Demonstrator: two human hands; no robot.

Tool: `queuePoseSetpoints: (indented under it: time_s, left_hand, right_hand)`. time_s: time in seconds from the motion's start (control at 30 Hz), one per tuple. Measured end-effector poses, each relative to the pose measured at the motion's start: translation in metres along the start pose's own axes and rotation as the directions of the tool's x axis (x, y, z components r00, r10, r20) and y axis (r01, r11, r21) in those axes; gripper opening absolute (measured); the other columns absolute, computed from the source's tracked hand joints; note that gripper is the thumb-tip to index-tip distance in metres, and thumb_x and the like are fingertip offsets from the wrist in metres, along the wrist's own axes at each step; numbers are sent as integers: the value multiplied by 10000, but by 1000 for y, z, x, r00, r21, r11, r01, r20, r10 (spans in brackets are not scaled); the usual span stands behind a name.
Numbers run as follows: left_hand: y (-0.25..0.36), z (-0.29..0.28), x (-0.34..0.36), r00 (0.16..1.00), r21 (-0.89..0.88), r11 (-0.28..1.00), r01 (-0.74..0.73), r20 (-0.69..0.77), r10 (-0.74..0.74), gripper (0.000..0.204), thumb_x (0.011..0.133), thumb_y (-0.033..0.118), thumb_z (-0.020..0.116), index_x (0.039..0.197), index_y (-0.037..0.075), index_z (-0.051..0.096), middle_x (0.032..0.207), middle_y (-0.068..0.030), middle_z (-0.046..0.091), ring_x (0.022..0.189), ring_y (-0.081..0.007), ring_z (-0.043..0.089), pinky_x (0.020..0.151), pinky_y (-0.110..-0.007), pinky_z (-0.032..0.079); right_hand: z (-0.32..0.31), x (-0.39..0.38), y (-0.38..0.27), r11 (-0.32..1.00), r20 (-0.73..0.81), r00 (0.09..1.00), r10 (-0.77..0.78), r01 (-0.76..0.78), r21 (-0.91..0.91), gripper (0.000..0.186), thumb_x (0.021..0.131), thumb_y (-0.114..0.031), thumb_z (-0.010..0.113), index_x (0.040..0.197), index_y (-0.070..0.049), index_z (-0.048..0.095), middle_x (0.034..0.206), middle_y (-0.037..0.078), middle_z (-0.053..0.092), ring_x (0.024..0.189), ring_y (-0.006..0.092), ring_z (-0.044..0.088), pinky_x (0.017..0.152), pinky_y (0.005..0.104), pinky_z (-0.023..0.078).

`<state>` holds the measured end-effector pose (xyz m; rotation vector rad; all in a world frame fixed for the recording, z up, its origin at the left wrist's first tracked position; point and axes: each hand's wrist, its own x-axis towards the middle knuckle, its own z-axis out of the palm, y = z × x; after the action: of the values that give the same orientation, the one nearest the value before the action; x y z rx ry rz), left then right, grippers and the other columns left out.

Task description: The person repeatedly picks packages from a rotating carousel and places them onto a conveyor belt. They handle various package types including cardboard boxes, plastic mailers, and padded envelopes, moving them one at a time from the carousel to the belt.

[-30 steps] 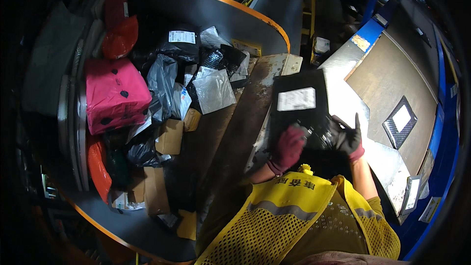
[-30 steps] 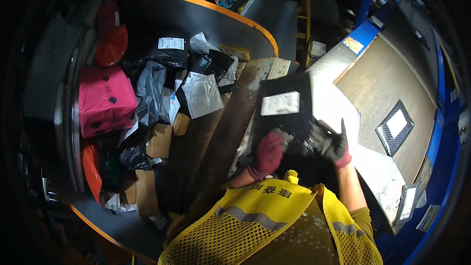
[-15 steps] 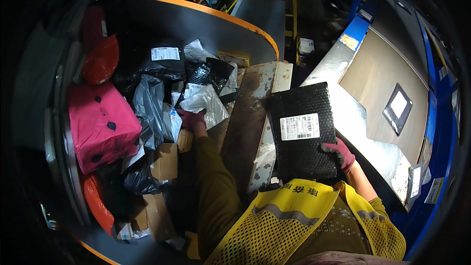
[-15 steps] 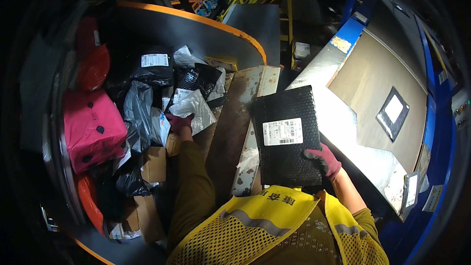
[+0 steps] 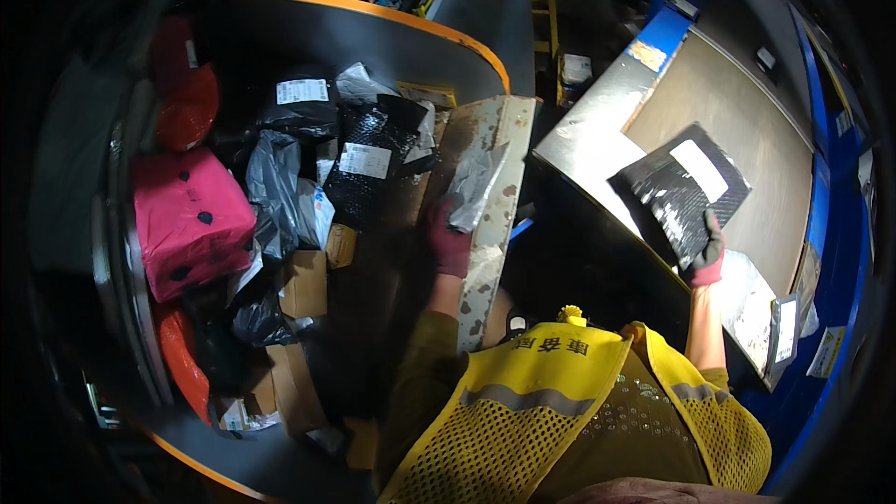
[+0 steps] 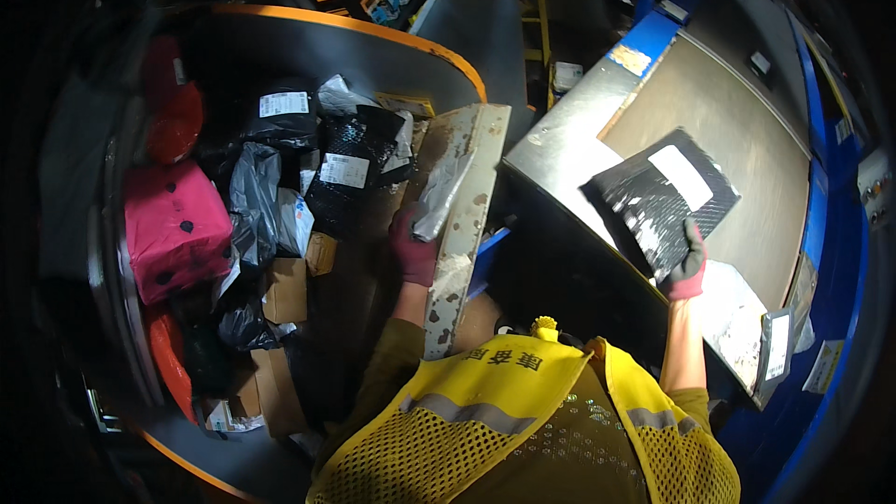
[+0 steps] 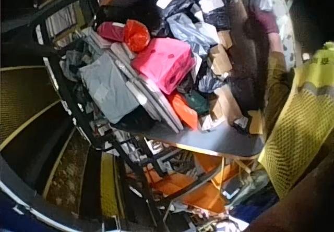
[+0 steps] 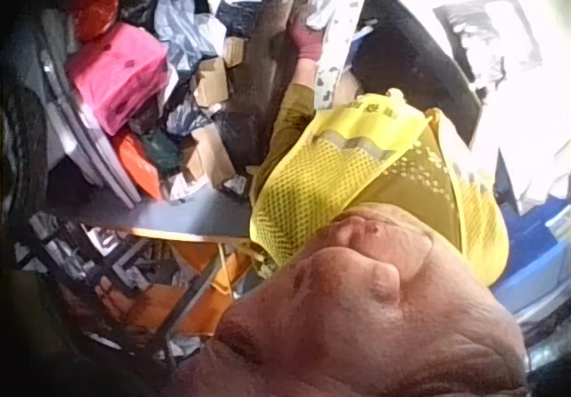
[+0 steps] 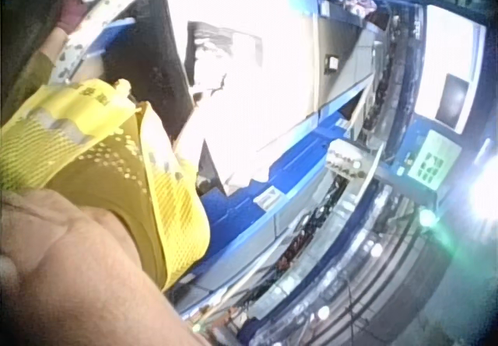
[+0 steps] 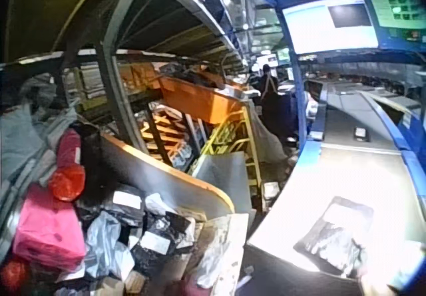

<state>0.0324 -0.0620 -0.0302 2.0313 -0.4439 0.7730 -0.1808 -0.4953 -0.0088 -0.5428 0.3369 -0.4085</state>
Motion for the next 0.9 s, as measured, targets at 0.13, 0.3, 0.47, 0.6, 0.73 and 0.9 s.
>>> queuePoseSetpoints:
  time_s: [0.13,0.3,0.47,0.6,0.73,0.9]
  left_hand:
    - [43,6,-5,970,71,968,-242,18,241,247,745,44,652,977,115,609,1090,-100,577,1031,-314,537,901,-423,432]
    - [89,9,-20,844,-147,873,-465,222,487,231,779,135,656,995,186,596,1137,-55,553,1074,-284,499,928,-451,394]
    - [63,19,-2,704,-267,746,-611,248,665,279,727,167,679,999,127,629,1137,-109,559,1035,-290,532,901,-437,428]
    - [-59,15,67,839,529,847,-62,487,-243,529,703,395,665,1099,53,587,1168,-203,548,1163,-367,465,1006,-497,329]
    - [-160,-5,95,792,881,418,221,88,-604,919,786,558,578,1448,38,208,1464,-287,216,1364,-481,133,1077,-617,129]
    - [-192,-12,87,894,956,289,-47,169,-415,659,858,427,544,1364,37,381,1378,-225,401,1264,-421,372,1012,-576,294]
  right_hand:
    - [-8,16,-21,873,-115,892,-437,390,-293,380,897,-262,554,1159,14,552,1134,189,603,1005,255,600,879,330,492]
    - [76,-6,52,885,294,845,446,-465,-7,898,821,-648,510,1330,80,373,1280,259,503,1122,365,548,958,453,445]
    - [134,-15,94,749,56,834,550,-462,-474,388,828,-107,649,1158,76,560,1045,132,648,942,175,628,860,296,505]
    - [147,-19,98,461,-145,916,373,-319,-828,229,828,-112,593,990,41,646,838,49,649,684,92,583,603,216,467]
    - [156,-28,106,711,56,889,455,-324,-624,390,840,-70,571,1212,35,519,1046,71,627,887,111,594,776,236,477]
    - [159,-35,107,692,-16,947,322,-247,-679,398,861,-46,538,1247,33,482,1087,93,614,946,170,600,822,287,490]
